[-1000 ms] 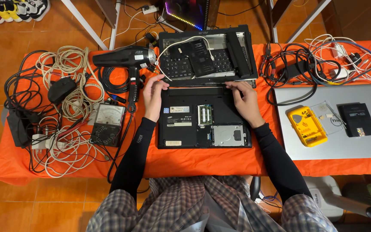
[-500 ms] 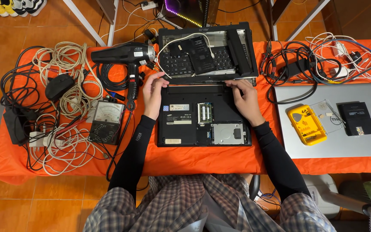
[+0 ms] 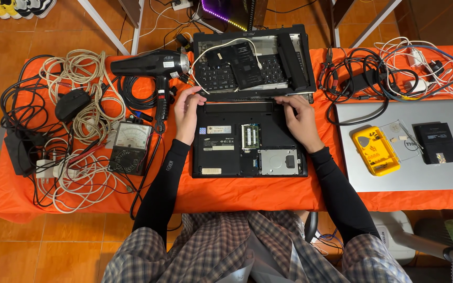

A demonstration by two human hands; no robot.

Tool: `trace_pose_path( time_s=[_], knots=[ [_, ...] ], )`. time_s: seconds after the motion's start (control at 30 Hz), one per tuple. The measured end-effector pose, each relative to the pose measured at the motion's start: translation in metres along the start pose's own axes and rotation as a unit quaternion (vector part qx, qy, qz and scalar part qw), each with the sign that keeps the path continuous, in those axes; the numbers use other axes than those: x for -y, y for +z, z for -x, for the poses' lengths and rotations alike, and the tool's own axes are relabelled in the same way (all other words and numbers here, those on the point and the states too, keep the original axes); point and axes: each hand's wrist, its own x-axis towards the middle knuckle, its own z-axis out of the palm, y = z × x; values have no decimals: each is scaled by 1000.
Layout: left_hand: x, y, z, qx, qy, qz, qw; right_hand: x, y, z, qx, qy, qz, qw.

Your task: The recorder uses a screwdriver to work on internal laptop components, including the optical drive and motherboard.

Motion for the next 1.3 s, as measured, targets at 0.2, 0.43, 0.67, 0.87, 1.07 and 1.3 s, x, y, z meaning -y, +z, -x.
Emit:
trace_pose_path(
  time_s=[0.2, 0.43, 0.67, 0.87, 1.07, 1.3],
  knots=[
    [-5, 2, 2, 2, 13, -9, 1000, 4, 1, -3, 0, 7, 1, 1000],
    [18, -9, -2, -14, 11, 35, 999, 0, 3, -2, -1, 39, -72, 997],
    [2, -19, -7, 52, 43, -177, 982, -12, 2, 1, -14, 82, -178, 980],
    [-45, -12, 3, 36, 26, -398, 916, 15, -33, -2, -45, 5, -23, 999],
    [-26, -13, 4, 58, 24, -445, 893, 41, -68, 53, -88, 6, 193, 977],
    [-36, -11, 5, 69, 9, -470, 880, 49, -72, 138, -101, 96, 344, 928]
  ],
)
